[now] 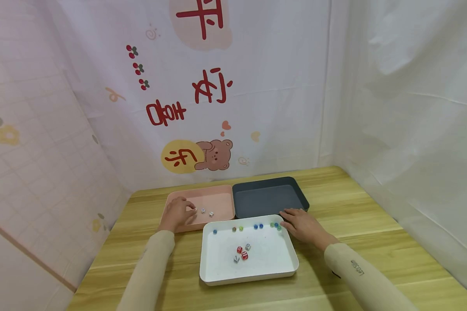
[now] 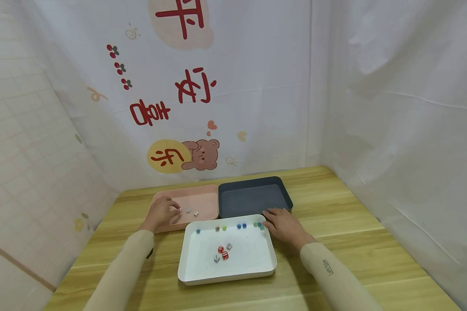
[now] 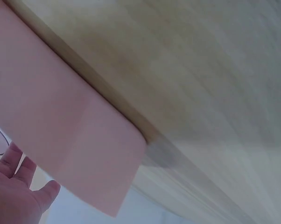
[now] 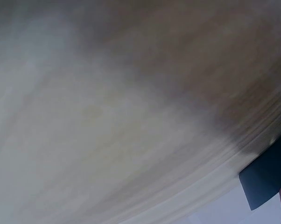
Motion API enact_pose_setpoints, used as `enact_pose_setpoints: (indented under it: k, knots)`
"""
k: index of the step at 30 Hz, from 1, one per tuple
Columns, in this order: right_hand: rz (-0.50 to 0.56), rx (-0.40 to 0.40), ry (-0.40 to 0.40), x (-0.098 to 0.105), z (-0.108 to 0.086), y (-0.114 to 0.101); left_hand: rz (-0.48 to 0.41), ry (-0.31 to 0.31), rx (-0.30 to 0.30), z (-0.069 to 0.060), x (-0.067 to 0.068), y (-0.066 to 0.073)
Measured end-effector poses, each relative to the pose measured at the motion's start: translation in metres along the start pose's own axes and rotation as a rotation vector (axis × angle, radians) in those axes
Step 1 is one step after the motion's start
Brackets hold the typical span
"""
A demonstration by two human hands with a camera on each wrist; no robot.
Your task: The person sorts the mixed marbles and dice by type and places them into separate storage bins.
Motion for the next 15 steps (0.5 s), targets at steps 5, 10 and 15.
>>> enact_pose_setpoints:
  k: [5,10,15]
  knots:
    - [-0.016,0.014,0.013,0.0012,0.0009,-0.0001,0.001,0.004,0.046,0.0008,-0.0012,-0.002]
    - [-0.015,0.024,0.032,0.0016,0.0012,-0.001,-0.027,0.008,0.066,0.0002,-0.0019,-0.0017]
    - [-0.015,0.016,0.031,0.002,0.0016,-0.0011,-0.043,0.004,0.074,0.0008,-0.0009,-0.0013]
Point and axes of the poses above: each hand's wrist, its own z-axis towards the middle knuckle, its own x-axis out of the back of the hand, y = z × x, the point moved 8 cm from there along z, towards the middle knuckle, and after that the axes turned 10 degrees about -z, right-handed, at the moved point
